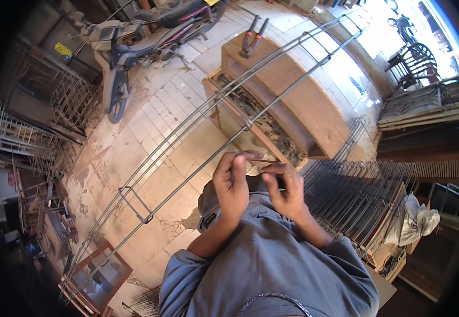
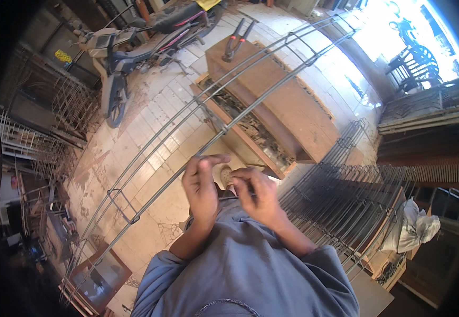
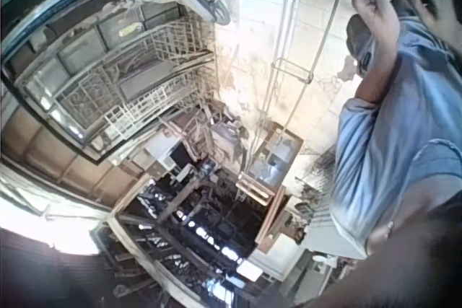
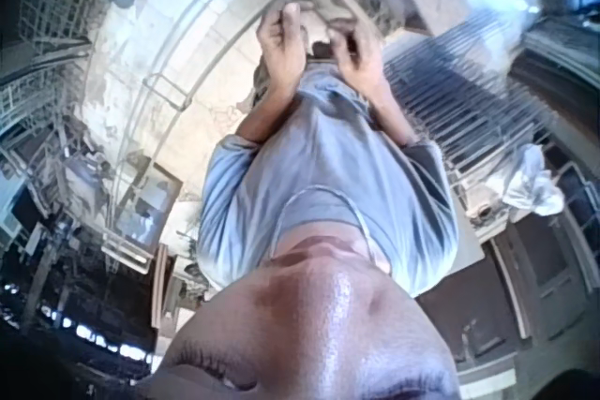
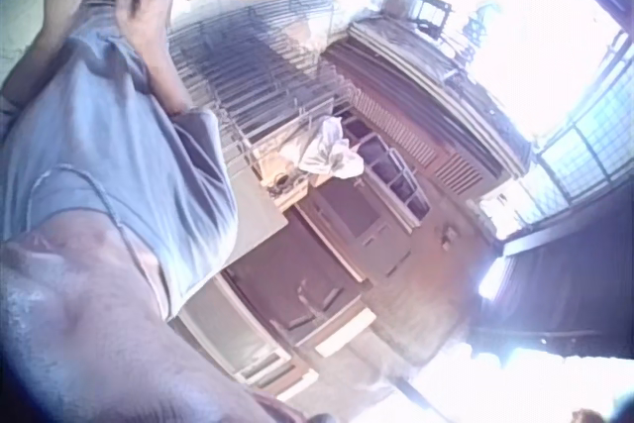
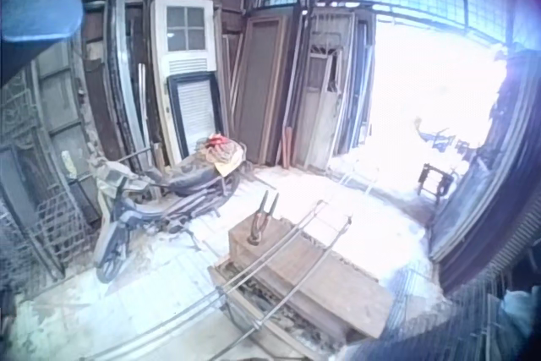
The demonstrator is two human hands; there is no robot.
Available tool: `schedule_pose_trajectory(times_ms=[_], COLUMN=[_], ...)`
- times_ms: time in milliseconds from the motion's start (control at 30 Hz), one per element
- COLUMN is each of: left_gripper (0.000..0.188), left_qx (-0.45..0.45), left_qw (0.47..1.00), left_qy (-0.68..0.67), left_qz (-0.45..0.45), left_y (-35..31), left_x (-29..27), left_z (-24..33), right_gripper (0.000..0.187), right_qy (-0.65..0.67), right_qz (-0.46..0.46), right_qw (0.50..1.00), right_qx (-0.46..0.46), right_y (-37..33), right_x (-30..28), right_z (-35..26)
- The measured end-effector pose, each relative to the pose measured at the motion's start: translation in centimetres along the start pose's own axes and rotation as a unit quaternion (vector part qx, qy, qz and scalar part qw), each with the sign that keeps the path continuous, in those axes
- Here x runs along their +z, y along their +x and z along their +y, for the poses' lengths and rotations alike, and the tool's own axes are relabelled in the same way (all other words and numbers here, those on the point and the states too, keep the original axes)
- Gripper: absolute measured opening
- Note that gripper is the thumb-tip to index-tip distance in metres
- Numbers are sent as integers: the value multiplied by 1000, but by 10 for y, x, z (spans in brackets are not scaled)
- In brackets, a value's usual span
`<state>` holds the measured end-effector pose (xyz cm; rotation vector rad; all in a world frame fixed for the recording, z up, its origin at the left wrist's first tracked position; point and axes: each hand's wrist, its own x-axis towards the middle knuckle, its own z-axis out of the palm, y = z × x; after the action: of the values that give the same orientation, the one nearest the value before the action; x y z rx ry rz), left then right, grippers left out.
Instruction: The person assembles a metal framework by hand, using small wire pieces to secure the junctions of long metal rods.
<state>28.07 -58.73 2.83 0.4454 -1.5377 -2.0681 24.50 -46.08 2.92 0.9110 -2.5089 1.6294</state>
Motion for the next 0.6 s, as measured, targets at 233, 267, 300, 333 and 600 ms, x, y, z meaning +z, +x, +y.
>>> schedule_pose_trajectory(times_ms=[233,267,300,333,600], left_gripper=[18,18,18,20,31], left_qx=[33,57,95,132,-1], left_qw=[925,913,899,882,761], left_qy=[346,369,401,431,609], left_qz=[-157,-166,-151,-135,-223], left_y=[17,20,26,34,87], left_x=[-42,-43,-44,-44,-15], left_z=[-13,-8,-3,2,-8], right_gripper=[8,8,7,10,14], right_qy=[-53,-75,-103,-124,-255], right_qz=[-13,-4,0,2,-115], right_qw=[997,996,992,990,960], right_qx=[53,44,75,74,22], right_y=[-4,0,6,8,30], right_x=[-22,-26,-33,-35,-51], right_z=[55,61,57,59,59])
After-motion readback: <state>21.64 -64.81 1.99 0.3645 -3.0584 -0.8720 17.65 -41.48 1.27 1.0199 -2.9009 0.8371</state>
